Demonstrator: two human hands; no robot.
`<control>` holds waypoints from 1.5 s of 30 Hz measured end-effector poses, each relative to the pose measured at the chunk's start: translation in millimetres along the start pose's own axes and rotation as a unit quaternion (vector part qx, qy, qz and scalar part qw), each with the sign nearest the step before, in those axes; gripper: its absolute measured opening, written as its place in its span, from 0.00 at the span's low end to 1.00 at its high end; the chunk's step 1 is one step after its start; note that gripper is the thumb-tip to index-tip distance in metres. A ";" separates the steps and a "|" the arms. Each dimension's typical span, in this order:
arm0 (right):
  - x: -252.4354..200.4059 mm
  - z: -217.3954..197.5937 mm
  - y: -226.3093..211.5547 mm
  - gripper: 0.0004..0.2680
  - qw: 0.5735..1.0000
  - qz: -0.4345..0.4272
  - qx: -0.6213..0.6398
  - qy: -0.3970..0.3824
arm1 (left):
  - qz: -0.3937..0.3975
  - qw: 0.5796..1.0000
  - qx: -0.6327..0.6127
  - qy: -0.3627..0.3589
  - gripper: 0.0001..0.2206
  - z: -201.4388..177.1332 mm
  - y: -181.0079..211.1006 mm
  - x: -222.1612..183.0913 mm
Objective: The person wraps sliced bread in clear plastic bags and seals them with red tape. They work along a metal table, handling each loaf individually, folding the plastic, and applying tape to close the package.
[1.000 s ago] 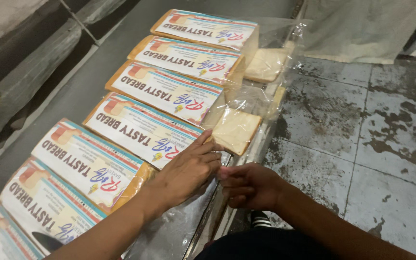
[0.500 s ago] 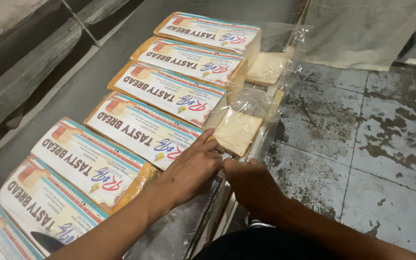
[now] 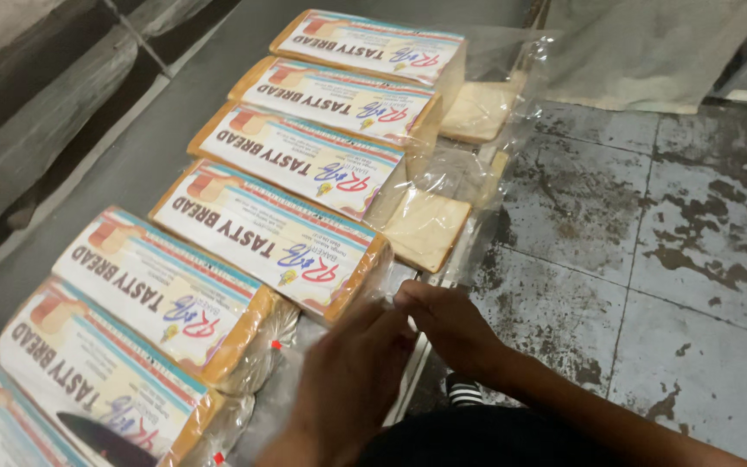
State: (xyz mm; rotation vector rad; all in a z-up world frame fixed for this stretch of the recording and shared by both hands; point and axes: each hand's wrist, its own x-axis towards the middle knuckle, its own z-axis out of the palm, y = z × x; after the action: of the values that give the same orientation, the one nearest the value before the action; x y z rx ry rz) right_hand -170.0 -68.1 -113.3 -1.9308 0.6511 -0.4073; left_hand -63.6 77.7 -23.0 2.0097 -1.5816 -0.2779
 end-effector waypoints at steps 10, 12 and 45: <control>9.0 -20.0 -5.9 0.14 0.773 0.295 0.521 -0.207 | -0.275 0.648 -0.707 0.062 0.09 68.0 -25.2 9.2; 11.9 -22.8 0.6 0.13 0.638 0.323 0.645 -0.271 | -0.332 0.594 -0.725 0.111 0.13 69.7 -22.2 8.4; 232.5 107.6 -123.0 0.23 0.820 -0.445 -0.312 -0.182 | -0.300 0.510 -0.780 0.201 0.14 110.1 -11.5 13.2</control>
State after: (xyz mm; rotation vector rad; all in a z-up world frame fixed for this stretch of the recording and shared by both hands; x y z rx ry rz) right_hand 105.9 -89.1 -49.1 -2.7900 -0.5038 -0.3880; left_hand -104.0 34.0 -117.4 0.7712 0.1311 -0.9539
